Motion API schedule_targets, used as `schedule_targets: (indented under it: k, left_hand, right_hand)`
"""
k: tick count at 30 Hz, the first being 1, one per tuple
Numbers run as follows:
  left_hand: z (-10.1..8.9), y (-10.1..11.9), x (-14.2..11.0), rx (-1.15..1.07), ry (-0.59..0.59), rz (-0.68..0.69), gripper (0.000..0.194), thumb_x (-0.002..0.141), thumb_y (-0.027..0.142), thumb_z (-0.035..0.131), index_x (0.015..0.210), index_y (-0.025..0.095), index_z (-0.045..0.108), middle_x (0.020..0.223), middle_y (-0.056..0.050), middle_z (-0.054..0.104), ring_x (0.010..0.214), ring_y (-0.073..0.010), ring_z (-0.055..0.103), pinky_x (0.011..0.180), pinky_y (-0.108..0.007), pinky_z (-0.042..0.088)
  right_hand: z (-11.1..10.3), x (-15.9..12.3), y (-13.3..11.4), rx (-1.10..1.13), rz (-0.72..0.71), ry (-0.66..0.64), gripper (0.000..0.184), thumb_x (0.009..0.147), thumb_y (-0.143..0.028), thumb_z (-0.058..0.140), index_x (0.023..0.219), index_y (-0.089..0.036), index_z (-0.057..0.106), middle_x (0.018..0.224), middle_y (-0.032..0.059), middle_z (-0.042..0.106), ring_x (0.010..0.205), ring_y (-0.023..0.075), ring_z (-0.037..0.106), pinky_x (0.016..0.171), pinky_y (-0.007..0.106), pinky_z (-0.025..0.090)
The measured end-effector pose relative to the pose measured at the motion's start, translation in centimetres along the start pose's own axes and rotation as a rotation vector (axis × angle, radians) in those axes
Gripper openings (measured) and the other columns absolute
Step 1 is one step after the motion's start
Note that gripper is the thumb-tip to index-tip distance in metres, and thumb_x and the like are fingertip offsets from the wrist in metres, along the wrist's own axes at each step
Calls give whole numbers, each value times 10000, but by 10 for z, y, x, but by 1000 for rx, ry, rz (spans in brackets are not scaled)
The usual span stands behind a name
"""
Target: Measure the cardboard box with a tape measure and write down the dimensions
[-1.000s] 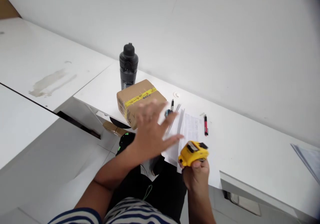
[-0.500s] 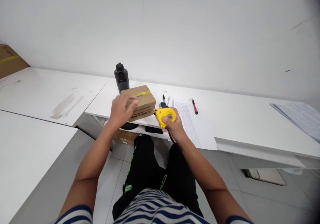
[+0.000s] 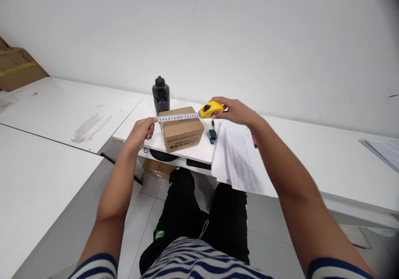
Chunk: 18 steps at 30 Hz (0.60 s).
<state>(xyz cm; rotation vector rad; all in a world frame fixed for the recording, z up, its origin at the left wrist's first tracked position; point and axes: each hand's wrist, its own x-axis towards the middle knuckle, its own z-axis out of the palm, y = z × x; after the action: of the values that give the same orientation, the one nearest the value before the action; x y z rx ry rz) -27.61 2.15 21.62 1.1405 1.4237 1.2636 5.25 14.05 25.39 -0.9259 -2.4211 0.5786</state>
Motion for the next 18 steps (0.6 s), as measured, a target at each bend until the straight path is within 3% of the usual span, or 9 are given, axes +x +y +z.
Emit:
schedule_targets:
  k: [3,7,11,18]
  left_hand:
    - [-8,-20,16,156,-102,-158,400,831,452,590,578,193,418,468,65,307,417,-59,244,421,-212,196]
    - [4,-30,20,183,-226,-201,436,795,516,640,599,190,427,490,56,352,429,-60,282,432,-214,200]
    - [16,-30,22,117,-203,-211,450,753,495,695,624,210,372,509,85,276,430,-54,220,433,-223,156]
    - [13,-21,10,203,-87,-77,355,793,420,627,610,189,430,532,49,368,466,-67,301,457,-218,236]
  right_hand:
    - [-8,17,26,-74,124,-95,403,775,-415,714,1154,-287,674,1106,44,732,886,213,648,766,373,501]
    - [0,29,28,-98,125,-158,405,755,-400,719,1150,-325,670,1098,24,729,873,209,643,731,359,491]
    - [10,26,24,-104,139,-136,457,763,-362,683,1212,-331,610,1109,36,715,875,220,634,703,352,472]
    - [2,5,3,-293,69,-12,402,829,-382,618,1218,-291,571,1166,53,693,928,236,622,701,333,412]
